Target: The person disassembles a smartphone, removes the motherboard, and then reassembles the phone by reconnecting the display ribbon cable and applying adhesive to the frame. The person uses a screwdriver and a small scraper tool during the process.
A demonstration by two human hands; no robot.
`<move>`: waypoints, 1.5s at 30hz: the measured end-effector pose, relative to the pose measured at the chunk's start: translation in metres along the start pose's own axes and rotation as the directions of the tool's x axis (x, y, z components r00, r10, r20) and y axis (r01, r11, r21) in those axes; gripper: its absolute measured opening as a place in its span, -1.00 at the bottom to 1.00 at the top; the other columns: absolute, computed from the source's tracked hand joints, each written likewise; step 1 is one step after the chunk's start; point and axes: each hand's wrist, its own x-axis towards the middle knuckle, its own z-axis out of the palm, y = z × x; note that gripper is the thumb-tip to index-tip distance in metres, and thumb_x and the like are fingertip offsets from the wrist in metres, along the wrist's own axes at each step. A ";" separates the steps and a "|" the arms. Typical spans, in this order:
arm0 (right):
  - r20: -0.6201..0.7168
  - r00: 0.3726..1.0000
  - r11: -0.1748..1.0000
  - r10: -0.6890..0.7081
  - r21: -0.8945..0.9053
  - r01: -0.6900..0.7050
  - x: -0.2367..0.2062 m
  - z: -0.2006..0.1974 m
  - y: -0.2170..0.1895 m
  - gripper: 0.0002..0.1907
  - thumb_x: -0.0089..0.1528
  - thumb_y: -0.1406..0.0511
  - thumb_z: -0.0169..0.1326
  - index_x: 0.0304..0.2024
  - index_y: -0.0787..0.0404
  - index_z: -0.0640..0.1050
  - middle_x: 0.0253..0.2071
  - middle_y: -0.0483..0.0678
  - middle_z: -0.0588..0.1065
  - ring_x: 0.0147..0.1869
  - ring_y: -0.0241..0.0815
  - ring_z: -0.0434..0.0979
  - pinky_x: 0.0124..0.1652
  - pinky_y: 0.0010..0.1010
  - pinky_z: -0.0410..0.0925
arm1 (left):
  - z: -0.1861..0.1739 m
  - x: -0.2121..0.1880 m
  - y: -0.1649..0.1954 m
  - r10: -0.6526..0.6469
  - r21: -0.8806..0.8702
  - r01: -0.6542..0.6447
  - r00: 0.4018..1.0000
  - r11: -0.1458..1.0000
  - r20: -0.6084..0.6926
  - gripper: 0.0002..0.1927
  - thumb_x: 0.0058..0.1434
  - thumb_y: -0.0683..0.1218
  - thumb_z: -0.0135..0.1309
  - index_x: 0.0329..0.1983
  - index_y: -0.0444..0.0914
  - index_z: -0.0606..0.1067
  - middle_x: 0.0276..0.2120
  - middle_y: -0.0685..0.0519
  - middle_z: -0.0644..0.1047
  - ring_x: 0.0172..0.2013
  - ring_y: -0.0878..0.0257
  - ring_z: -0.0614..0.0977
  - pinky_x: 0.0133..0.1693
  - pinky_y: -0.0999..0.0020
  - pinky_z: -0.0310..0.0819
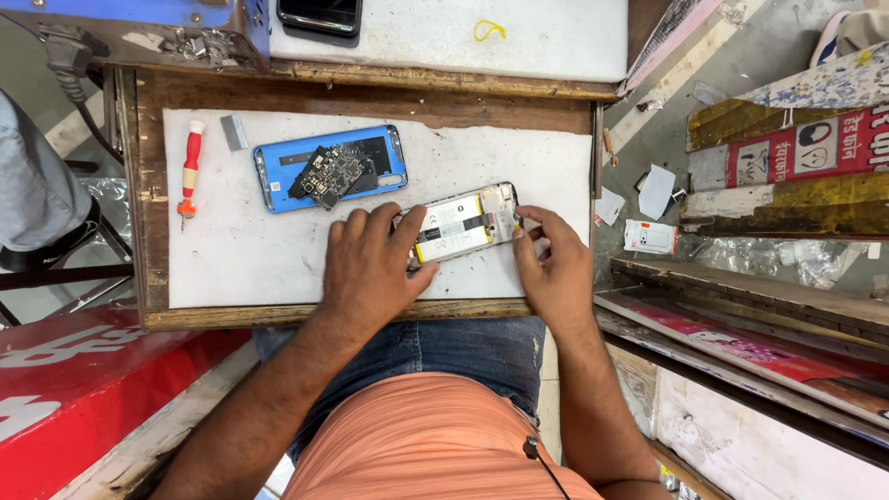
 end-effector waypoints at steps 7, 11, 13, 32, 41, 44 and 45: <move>-0.008 0.998 0.726 -0.066 0.686 0.054 0.028 0.007 0.015 -0.81 0.40 0.47 0.00 0.07 0.28 0.46 0.14 0.05 0.54 0.17 -0.25 0.54 0.16 -0.42 0.42 | 0.017 -0.012 0.005 -0.061 -0.105 0.043 0.983 0.994 -0.173 -0.22 0.00 0.16 0.45 0.18 -0.26 0.41 -0.02 -0.14 0.50 -0.15 -0.01 0.53 -0.15 0.03 0.40; -0.018 1.000 0.427 -0.007 0.904 0.020 0.030 0.021 0.023 -0.82 0.41 0.46 -0.01 0.07 0.27 0.44 0.16 0.11 0.52 0.11 -0.23 0.52 0.11 -0.38 0.43 | 0.020 -0.013 0.002 -0.037 -0.097 0.020 0.984 0.995 -0.175 -0.19 0.01 0.19 0.44 0.21 -0.27 0.39 0.01 -0.17 0.50 -0.15 0.00 0.56 -0.16 0.03 0.43; -0.032 0.999 0.324 -0.015 0.945 0.036 0.030 0.028 0.026 -0.82 0.43 0.44 0.02 0.08 0.27 0.45 0.18 0.15 0.52 0.09 -0.20 0.52 0.09 -0.35 0.42 | 0.020 -0.011 0.000 -0.005 -0.053 -0.003 0.989 0.999 -0.145 -0.15 -0.01 0.21 0.44 0.22 -0.30 0.38 0.04 -0.24 0.49 -0.15 -0.01 0.56 -0.18 0.04 0.44; -0.295 0.755 0.597 -0.586 0.472 0.648 0.025 0.001 -0.050 -0.45 0.22 0.40 0.32 0.20 0.09 0.38 0.31 0.04 0.32 0.59 0.05 0.18 0.42 -0.17 0.29 | 0.004 0.014 -0.004 0.159 -0.801 0.034 0.974 0.598 0.160 -0.12 0.10 0.00 0.32 0.46 -0.19 0.21 0.14 -0.05 0.58 -0.15 0.17 0.65 -0.08 0.21 0.58; -0.322 0.702 0.755 -0.635 -0.067 0.653 0.030 0.007 -0.056 -0.49 0.12 0.44 0.37 0.07 0.17 0.47 0.30 0.09 0.31 0.55 0.24 0.25 0.45 0.01 0.26 | -0.025 0.039 -0.027 0.041 -0.391 -0.071 0.996 0.918 -0.084 -0.54 0.27 -0.02 0.27 0.22 -0.18 0.50 0.09 -0.11 0.60 -0.05 0.03 0.68 0.00 0.13 0.60; -0.292 0.703 0.749 -0.649 -0.079 0.658 0.026 0.017 -0.057 -0.51 0.12 0.44 0.35 0.05 0.15 0.47 0.30 0.09 0.29 0.54 0.24 0.23 0.44 0.05 0.27 | -0.056 0.064 -0.051 -0.025 -0.259 -0.023 0.983 0.966 -0.180 -0.56 0.26 -0.05 0.27 0.17 -0.26 0.53 0.00 -0.13 0.62 -0.08 -0.01 0.68 -0.01 0.12 0.58; -0.289 0.697 0.743 -0.656 -0.081 0.665 0.024 0.020 -0.057 -0.52 0.12 0.44 0.34 0.04 0.15 0.46 0.29 0.08 0.28 0.54 0.24 0.22 0.43 0.05 0.27 | -0.069 0.078 -0.060 0.020 -0.187 -0.070 0.967 0.980 -0.255 -0.58 0.29 -0.06 0.27 0.17 -0.29 0.53 -0.01 -0.14 0.63 -0.09 -0.01 0.68 -0.01 0.13 0.58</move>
